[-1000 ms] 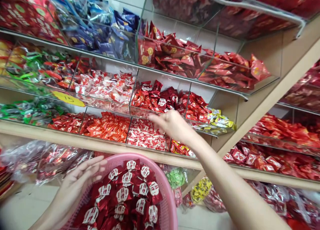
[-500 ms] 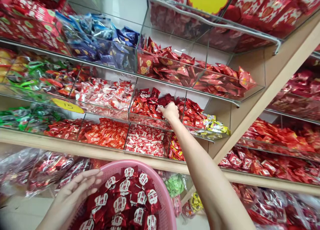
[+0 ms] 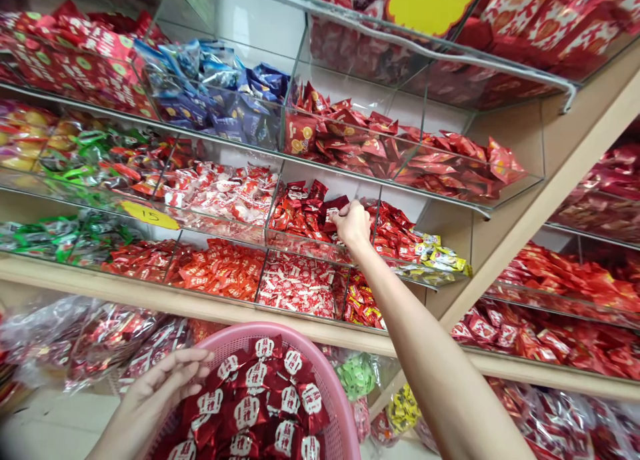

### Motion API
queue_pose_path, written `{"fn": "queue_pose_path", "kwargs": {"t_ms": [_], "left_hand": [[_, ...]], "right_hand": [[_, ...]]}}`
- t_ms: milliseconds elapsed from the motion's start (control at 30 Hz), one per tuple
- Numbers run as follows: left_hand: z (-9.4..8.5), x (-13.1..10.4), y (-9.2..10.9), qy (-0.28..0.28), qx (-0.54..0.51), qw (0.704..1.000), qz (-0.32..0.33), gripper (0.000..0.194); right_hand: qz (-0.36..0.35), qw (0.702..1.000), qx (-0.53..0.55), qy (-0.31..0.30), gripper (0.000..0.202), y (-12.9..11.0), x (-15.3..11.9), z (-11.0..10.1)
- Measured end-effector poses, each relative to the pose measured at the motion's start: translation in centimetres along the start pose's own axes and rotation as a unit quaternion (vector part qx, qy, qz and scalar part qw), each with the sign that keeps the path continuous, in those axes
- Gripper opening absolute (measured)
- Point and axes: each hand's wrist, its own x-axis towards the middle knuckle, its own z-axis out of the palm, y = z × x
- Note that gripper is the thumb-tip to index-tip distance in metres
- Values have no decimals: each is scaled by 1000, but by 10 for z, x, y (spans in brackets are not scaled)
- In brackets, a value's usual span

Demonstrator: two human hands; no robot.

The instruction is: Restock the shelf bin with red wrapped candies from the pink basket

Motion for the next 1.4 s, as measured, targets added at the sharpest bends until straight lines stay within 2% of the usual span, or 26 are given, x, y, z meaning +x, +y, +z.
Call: {"fn": "queue_pose_path", "kwargs": {"t_ms": [100, 167, 233, 300, 400, 467, 533, 667, 800, 867, 1033, 1100, 1200, 1267, 1400], "left_hand": [[3, 1, 4, -3, 13, 1000, 14, 29], [6, 1, 11, -1, 24, 999, 21, 26], [11, 1, 22, -2, 32, 999, 26, 26], [19, 0, 37, -14, 38, 999, 30, 26], [33, -3, 59, -57, 52, 996, 43, 27], [42, -3, 67, -100, 76, 991, 53, 29], [48, -2, 68, -141, 108, 982, 55, 27], [49, 1, 56, -153, 156, 974, 51, 24], [44, -1, 45, -141, 123, 982, 31, 26], [42, -5, 42, -135, 103, 985, 20, 26], [32, -11, 33, -159, 75, 983, -46, 28], [25, -9, 32, -151, 122, 981, -28, 28], [13, -1, 35, -71, 187, 978, 63, 25], [7, 3, 39, -28, 194, 976, 98, 31], [4, 3, 43, -38, 195, 974, 109, 33]], "right_hand": [[-62, 996, 61, 35, 28, -4, -12, -25], [-102, 987, 121, 27, 30, -8, -31, -43], [-126, 972, 195, -47, 30, -12, -59, -57], [-120, 943, 256, -178, 31, -14, -95, -62], [-77, 886, 286, -358, 33, -11, -150, -51], [-59, 854, 290, -428, 33, -5, -179, -36], [-57, 831, 296, -468, 33, 2, -200, -21], [-32, 793, 344, -501, 33, 12, -222, 0], [79, 722, 424, -542, 39, 19, -233, 8], [124, 689, 428, -571, 32, 22, -239, 9], [193, 656, 435, -586, 25, 25, -256, 12], [224, 651, 417, -593, 27, 28, -265, 16], [259, 644, 356, -625, 34, 38, -284, 24], [263, 629, 319, -659, 35, 43, -299, 30], [250, 593, 294, -707, 32, 42, -325, 42]]}}
